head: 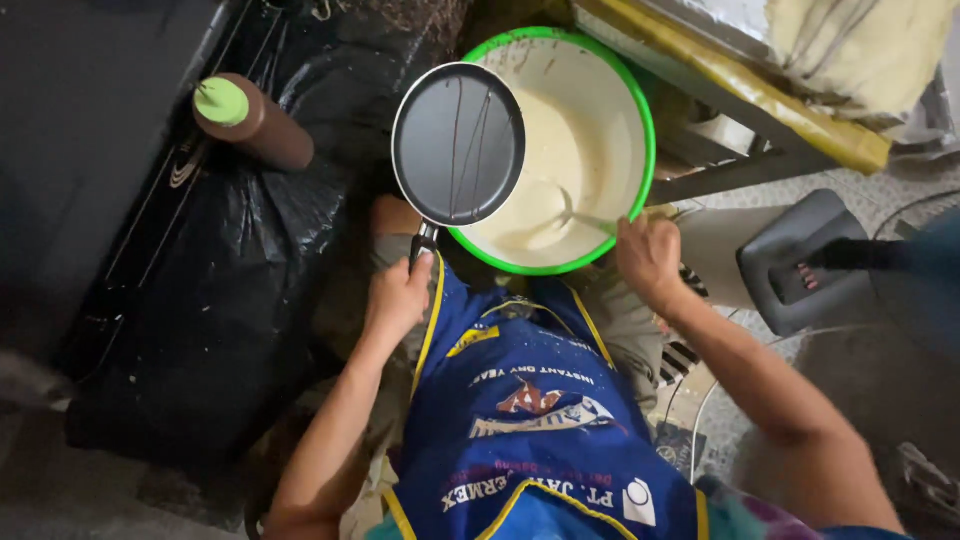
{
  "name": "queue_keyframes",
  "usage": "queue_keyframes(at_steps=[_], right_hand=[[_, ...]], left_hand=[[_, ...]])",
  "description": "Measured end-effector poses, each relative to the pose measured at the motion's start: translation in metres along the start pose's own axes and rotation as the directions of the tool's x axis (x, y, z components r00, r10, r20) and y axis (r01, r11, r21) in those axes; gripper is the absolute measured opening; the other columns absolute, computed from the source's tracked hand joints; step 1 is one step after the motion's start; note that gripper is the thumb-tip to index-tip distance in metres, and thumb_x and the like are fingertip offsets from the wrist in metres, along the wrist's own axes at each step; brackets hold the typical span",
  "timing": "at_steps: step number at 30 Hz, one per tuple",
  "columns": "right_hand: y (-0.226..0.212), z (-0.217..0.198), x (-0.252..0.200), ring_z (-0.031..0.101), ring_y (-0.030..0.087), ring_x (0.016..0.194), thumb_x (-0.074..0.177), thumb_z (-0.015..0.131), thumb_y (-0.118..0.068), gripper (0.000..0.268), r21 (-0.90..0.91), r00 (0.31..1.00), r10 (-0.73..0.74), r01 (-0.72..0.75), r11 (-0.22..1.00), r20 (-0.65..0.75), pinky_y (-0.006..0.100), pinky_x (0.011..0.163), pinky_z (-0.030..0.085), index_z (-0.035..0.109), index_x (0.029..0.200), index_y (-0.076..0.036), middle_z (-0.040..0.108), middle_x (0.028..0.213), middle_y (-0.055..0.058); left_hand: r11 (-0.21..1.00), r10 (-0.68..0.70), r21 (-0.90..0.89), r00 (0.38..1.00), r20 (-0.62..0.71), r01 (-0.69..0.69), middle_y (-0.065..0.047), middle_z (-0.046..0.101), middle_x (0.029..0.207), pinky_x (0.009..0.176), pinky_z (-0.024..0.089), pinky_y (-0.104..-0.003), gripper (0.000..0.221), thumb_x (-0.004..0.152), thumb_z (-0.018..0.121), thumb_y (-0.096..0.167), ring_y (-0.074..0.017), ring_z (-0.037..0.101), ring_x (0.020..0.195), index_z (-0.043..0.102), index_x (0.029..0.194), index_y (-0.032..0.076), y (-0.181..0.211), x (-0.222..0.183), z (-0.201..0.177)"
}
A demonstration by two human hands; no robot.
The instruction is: Dipping a frying pan into batter and placing it on a stove to cook thin crepes or wrappers
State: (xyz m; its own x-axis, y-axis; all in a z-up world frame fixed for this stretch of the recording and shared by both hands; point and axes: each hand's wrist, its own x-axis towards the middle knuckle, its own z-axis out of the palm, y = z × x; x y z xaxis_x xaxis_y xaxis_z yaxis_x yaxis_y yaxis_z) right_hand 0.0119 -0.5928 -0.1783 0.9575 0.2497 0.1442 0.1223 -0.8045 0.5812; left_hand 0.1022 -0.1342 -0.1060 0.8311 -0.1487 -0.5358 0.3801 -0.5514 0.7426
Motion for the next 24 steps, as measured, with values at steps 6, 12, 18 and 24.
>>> queue_keyframes(at_steps=[6,12,18,24], right_hand=[[0.078,-0.111,0.032,0.061,0.019,0.065,0.074,0.062,-0.025,0.011,-0.1,0.971,0.092,-0.071,0.992,0.219,0.036,0.051,0.04,0.067,0.081,-0.032,0.059,0.072,-0.006],[0.121,-0.202,0.035,0.077,0.028,0.084,0.083,0.059,-0.039,0.04,0.12,0.828,0.242,-0.345,0.931,0.505,0.046,0.068,0.06,0.072,0.12,-0.044,0.073,0.091,-0.003],[0.103,-0.209,0.032,0.076,0.027,0.096,0.084,0.06,-0.043,0.049,0.189,0.809,0.34,-0.474,0.86,0.479,0.046,0.079,0.061,0.068,0.131,-0.05,0.074,0.102,-0.004],[0.07,-0.217,0.054,0.069,0.018,0.074,0.075,0.07,-0.028,0.051,0.235,0.936,0.339,-0.31,0.921,-0.093,0.032,0.066,0.057,0.077,0.125,-0.038,0.064,0.083,-0.005]], left_hand=[[0.875,0.159,0.459,0.987,0.028,-0.154,-0.032,0.073,0.087,0.082,0.054,-0.061,0.062,0.106,0.043,0.054,-0.0487,0.073,0.094,0.07,0.098,-0.001,0.025,-0.004,-0.014],[0.678,0.329,0.705,0.944,-0.038,-0.208,-0.028,0.073,0.085,0.073,0.059,-0.056,0.055,0.109,0.041,0.048,-0.047,0.075,0.082,0.067,0.099,0.001,0.04,0.017,-0.009],[0.999,0.04,0.018,0.988,0.147,-0.044,-0.013,0.061,0.052,0.034,0.046,-0.038,0.052,0.1,0.055,0.046,-0.0259,0.058,0.035,0.07,0.083,0.0,0.008,0.072,0.034],[0.965,-0.078,-0.231,0.976,0.205,0.126,-0.009,0.057,0.048,0.026,0.043,-0.031,0.047,0.1,0.057,0.046,-0.0163,0.051,0.028,0.067,0.083,0.003,0.04,0.064,0.041]])
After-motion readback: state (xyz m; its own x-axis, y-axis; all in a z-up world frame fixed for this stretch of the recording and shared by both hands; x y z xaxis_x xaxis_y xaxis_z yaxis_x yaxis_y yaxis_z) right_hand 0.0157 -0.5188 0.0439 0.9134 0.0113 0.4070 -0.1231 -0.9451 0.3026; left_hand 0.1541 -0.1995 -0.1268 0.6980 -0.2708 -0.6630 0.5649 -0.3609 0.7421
